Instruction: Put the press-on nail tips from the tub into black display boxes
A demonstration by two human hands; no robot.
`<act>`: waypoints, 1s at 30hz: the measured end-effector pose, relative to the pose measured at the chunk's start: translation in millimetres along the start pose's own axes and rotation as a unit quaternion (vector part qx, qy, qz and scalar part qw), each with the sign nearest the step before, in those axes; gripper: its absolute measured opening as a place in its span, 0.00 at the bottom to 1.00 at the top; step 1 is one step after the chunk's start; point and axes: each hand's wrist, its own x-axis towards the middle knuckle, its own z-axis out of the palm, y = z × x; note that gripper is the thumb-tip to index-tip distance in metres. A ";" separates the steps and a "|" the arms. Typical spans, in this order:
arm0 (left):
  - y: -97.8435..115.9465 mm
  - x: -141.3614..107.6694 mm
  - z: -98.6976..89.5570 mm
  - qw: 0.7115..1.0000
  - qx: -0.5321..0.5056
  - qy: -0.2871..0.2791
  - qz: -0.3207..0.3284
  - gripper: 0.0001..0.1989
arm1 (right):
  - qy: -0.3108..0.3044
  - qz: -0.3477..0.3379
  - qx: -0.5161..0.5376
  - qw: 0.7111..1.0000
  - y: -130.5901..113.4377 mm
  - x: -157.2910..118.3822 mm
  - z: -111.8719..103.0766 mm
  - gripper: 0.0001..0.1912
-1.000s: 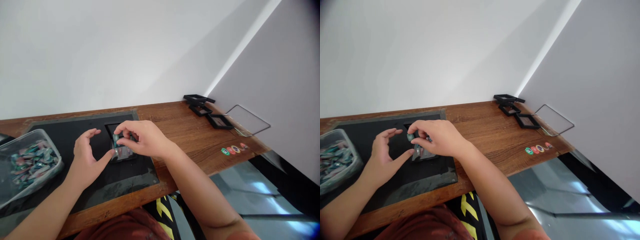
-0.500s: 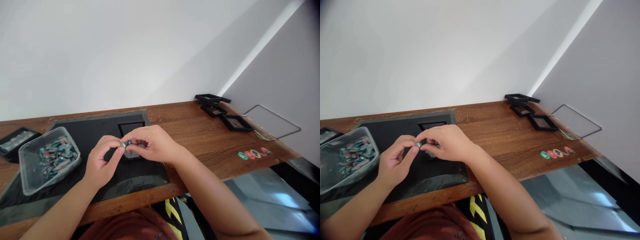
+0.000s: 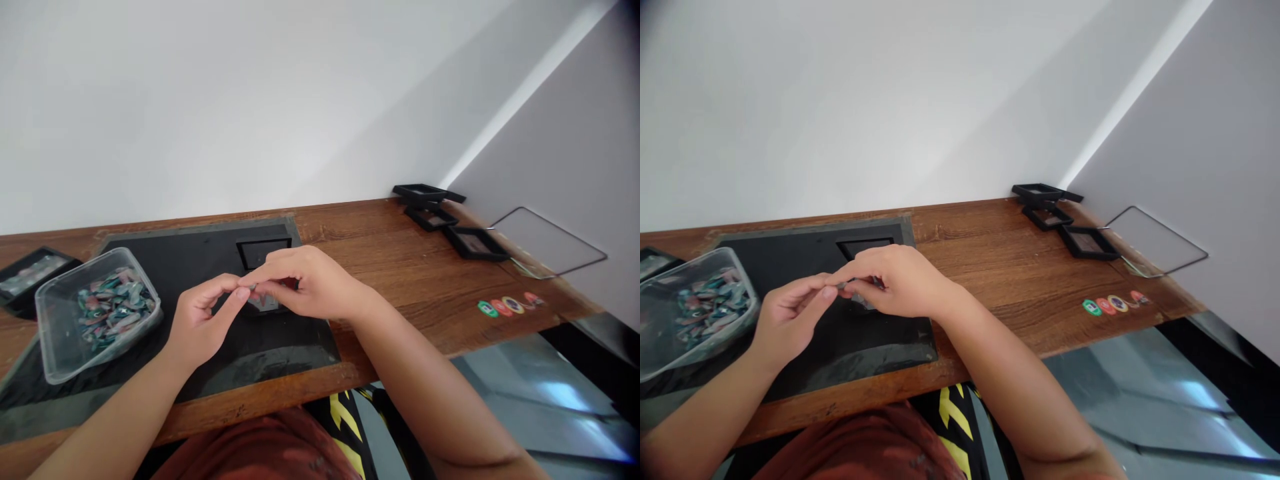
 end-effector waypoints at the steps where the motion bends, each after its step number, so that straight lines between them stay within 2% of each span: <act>1: 1.5 0.7 0.3 1.000 0.001 0.003 0.002 0.10 | 0.010 -0.005 0.001 1.000 0.2 0.1 -0.2 0.13; 5: 7.1 3.2 1.7 1.000 0.006 0.013 0.011 0.09 | 0.056 -0.012 -0.025 0.998 2.3 0.1 -0.1 0.08; 11: 6.7 3.7 0.7 1.000 0.010 0.008 0.010 0.08 | 0.085 -0.010 -0.046 0.995 6.7 -0.8 3.5 0.08; 17: 1.7 3.8 -0.3 1.000 0.014 0.020 -0.004 0.07 | 0.077 0.004 -0.035 0.996 8.5 -0.4 4.5 0.09; 23: 2.5 7.0 4.2 0.992 -0.042 0.097 -0.063 0.05 | 0.069 0.031 -0.045 0.996 4.1 0.9 6.1 0.11; 30: 1.5 6.1 3.1 0.992 -0.054 0.089 -0.069 0.06 | 0.066 0.070 -0.018 0.995 0.1 1.8 8.0 0.10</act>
